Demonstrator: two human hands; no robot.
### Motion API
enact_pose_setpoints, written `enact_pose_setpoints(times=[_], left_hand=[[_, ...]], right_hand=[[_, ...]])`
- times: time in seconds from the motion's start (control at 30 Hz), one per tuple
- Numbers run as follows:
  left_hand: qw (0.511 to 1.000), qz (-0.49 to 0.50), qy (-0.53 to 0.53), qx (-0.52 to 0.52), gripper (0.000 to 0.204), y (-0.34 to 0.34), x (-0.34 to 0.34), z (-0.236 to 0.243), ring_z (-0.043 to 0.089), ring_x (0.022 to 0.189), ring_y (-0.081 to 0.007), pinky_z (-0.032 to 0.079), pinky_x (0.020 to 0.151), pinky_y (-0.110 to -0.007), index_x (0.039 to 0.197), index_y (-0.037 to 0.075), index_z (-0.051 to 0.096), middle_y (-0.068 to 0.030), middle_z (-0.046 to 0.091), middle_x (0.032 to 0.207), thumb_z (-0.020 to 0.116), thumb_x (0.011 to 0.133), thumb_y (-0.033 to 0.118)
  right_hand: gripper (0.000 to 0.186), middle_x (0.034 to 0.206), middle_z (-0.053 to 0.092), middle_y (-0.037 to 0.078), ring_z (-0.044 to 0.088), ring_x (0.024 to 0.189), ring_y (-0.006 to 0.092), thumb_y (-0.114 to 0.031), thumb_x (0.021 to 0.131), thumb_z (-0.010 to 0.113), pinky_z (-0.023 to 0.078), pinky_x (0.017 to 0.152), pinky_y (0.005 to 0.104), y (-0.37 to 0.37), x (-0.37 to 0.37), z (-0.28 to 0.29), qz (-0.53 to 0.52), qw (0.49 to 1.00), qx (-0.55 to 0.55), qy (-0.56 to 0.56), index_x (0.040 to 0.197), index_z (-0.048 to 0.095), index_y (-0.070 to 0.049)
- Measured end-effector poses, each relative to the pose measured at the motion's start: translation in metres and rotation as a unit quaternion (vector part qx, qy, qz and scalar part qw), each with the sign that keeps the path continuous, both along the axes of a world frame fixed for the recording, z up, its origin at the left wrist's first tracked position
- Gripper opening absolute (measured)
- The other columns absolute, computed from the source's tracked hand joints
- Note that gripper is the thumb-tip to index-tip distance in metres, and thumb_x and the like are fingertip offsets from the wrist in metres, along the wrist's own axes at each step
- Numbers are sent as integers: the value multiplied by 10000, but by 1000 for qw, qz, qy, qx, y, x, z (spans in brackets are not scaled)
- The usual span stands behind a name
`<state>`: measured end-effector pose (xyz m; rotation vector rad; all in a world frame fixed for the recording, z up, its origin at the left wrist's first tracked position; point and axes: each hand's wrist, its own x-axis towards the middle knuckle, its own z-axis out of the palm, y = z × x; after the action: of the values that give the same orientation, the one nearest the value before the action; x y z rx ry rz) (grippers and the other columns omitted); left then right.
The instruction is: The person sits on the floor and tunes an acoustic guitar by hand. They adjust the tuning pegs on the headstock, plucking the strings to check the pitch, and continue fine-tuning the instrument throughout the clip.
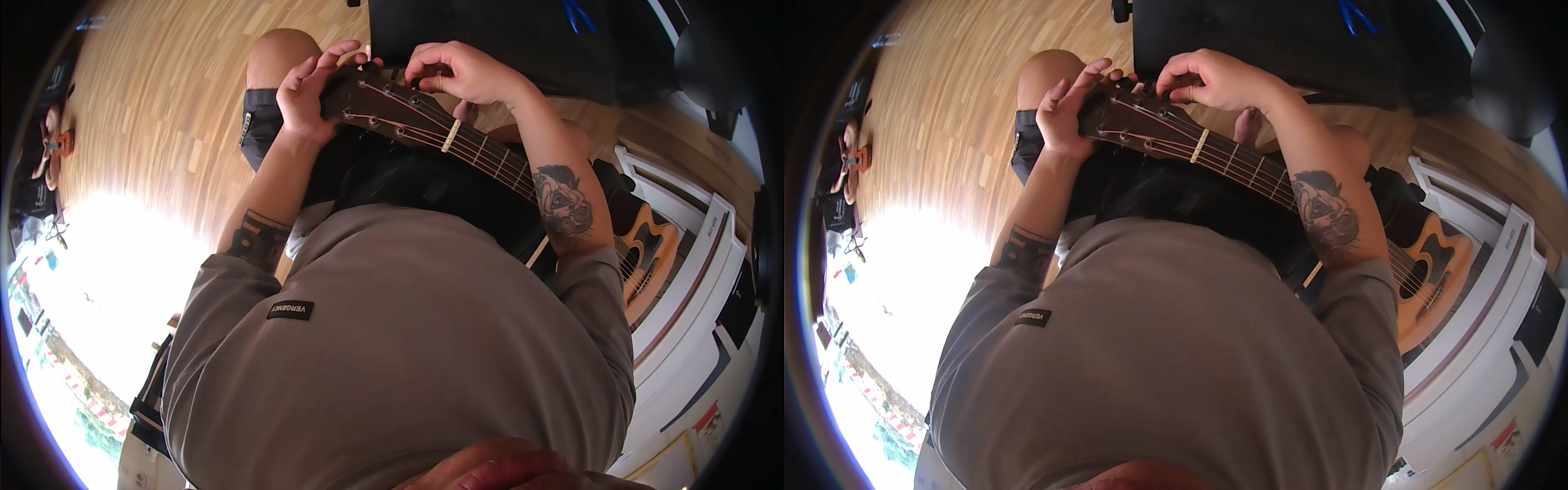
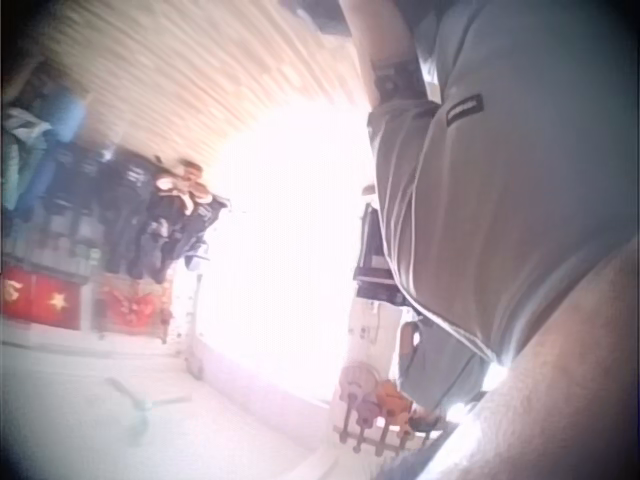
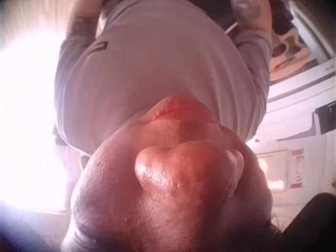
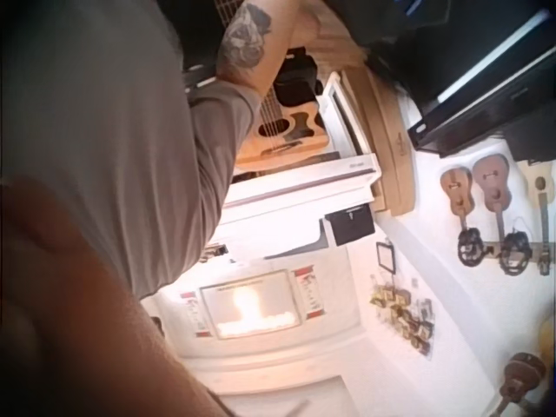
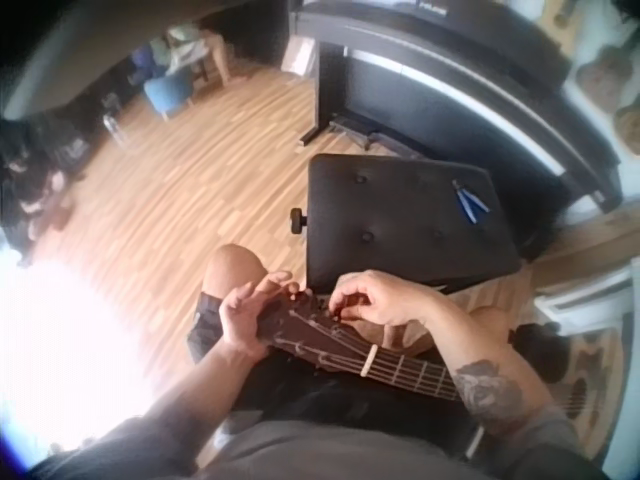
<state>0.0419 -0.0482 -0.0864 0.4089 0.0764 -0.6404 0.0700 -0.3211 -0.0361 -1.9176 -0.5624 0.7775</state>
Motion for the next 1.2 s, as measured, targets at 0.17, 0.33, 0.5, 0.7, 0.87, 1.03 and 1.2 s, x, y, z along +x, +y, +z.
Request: enact_pose_setpoints(times=[0.17,0.33,0.5,0.7,0.87,1.03,1.2], left_hand=[[1000,13,-3,6,602,1,-1,-5,501,1340,-408,450,1106,-539,1396,7,512,-176,561,1229,371,994,433],[998,26,1,65,630,-4,-2,7,519,1324,-389,455,1095,-502,1368,12,545,-169,575,1232,461,949,474],[997,27,16,67,617,-4,-2,10,529,1312,-388,445,1105,-496,1382,19,534,-173,582,1241,420,962,456],[999,29,-5,15,625,0,-4,-3,517,1315,-386,435,1119,-512,1365,37,545,-150,562,1224,446,947,492],[999,26,-7,27,613,-3,-6,3,515,1316,-380,426,1127,-507,1366,36,543,-148,571,1206,474,946,477],[999,20,2,39,605,-2,-1,7,516,1312,-378,433,1116,-495,1371,28,536,-152,564,1219,483,944,455],[999,25,-5,28,607,-4,-2,9,509,1304,-378,443,1099,-509,1360,26,537,-159,548,1213,484,934,455]], right_hand=[[142,1018,727,53,678,954,129,-4,950,681,533,881,283,2,2,7,5,1000,4,29,1087,713,-29],[116,898,720,27,648,848,93,-106,951,724,505,764,275,-2,2,-6,-20,1000,-4,14,1041,718,-32],[228,845,696,40,635,604,110,-242,1015,651,522,513,259,3,-1,6,-11,995,-15,94,1090,685,-29],[248,766,642,-22,538,677,52,-295,1032,650,440,624,261,10,0,5,-2,988,32,149,1021,698,-52],[328,827,672,13,579,680,77,-351,1056,590,462,614,272,13,1,-13,-9,992,-37,121,1060,699,-41],[561,963,740,151,747,694,256,-501,1030,552,563,493,347,26,-5,10,-61,984,-119,119,1193,698,16],[664,874,738,236,736,589,328,-538,972,547,581,518,362,27,-4,20,-59,957,-256,122,1053,717,99]])
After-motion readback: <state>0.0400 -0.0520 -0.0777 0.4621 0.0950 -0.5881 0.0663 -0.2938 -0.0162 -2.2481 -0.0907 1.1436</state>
